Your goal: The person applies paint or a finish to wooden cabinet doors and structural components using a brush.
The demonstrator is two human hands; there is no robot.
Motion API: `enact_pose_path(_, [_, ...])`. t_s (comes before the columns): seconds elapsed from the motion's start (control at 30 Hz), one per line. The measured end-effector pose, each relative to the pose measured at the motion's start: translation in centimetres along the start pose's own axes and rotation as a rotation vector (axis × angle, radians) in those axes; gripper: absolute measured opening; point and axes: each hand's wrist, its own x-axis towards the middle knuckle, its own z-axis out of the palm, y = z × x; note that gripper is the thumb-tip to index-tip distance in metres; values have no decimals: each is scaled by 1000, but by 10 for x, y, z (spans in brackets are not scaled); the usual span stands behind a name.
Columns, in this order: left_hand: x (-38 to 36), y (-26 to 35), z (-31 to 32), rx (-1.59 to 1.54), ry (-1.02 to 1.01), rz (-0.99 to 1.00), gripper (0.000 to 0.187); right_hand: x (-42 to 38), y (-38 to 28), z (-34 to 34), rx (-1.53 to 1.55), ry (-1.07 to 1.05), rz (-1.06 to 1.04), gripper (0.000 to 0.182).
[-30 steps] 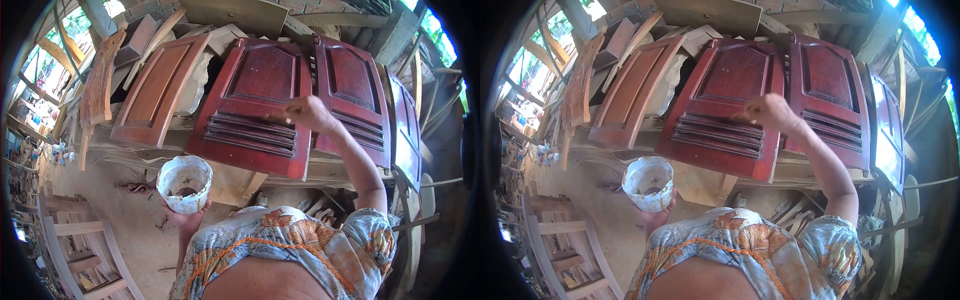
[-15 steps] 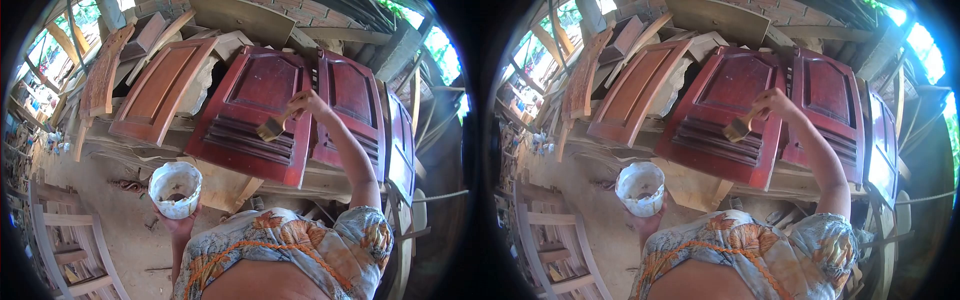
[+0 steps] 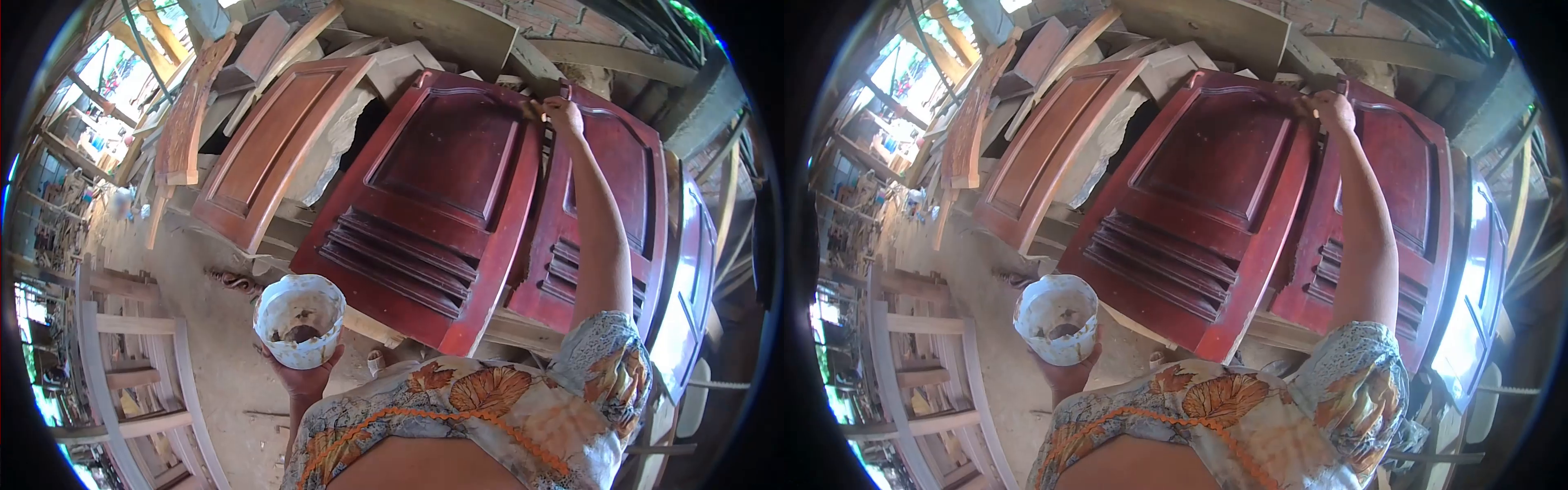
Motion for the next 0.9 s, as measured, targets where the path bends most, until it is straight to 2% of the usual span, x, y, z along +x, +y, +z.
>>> enact_pose_path(0.07, [1,-4,-4,24,-2,14,87,6,0,2,-187,148,106,34])
enact_pose_path(0.13, [-3,-5,7,48,34,18,86,18,12,8,-204,167,189,34])
enact_pose_path(0.27, [-7,-9,25,83,125,23,84,23,26,27,-254,76,185,32])
enact_pose_path(0.4, [-3,-12,27,71,97,34,82,8,-18,36,-400,39,8,28])
enact_pose_path(0.47, [-1,-14,34,87,37,107,82,2,-49,46,-372,-86,-75,29])
enact_pose_path(0.53, [2,-18,41,93,-29,184,83,-21,-92,53,-215,-65,-283,29])
enact_pose_path(0.6, [7,-18,38,89,-61,224,83,-51,-140,50,109,-252,-270,29])
enact_pose_path(0.67, [17,-12,23,-12,-37,39,86,-63,-152,74,560,-439,-377,32])
enact_pose_path(0.73, [20,-12,24,1,-46,50,87,-70,-177,76,851,-740,-181,34])
enact_pose_path(0.77, [22,-12,24,17,-53,60,88,-63,-177,84,853,-741,-188,34])
enact_pose_path(0.83, [22,-11,20,4,-14,65,88,-48,-180,98,927,-668,11,36])
enact_pose_path(0.9, [22,-10,19,-14,30,71,88,-27,-165,105,984,-504,222,36])
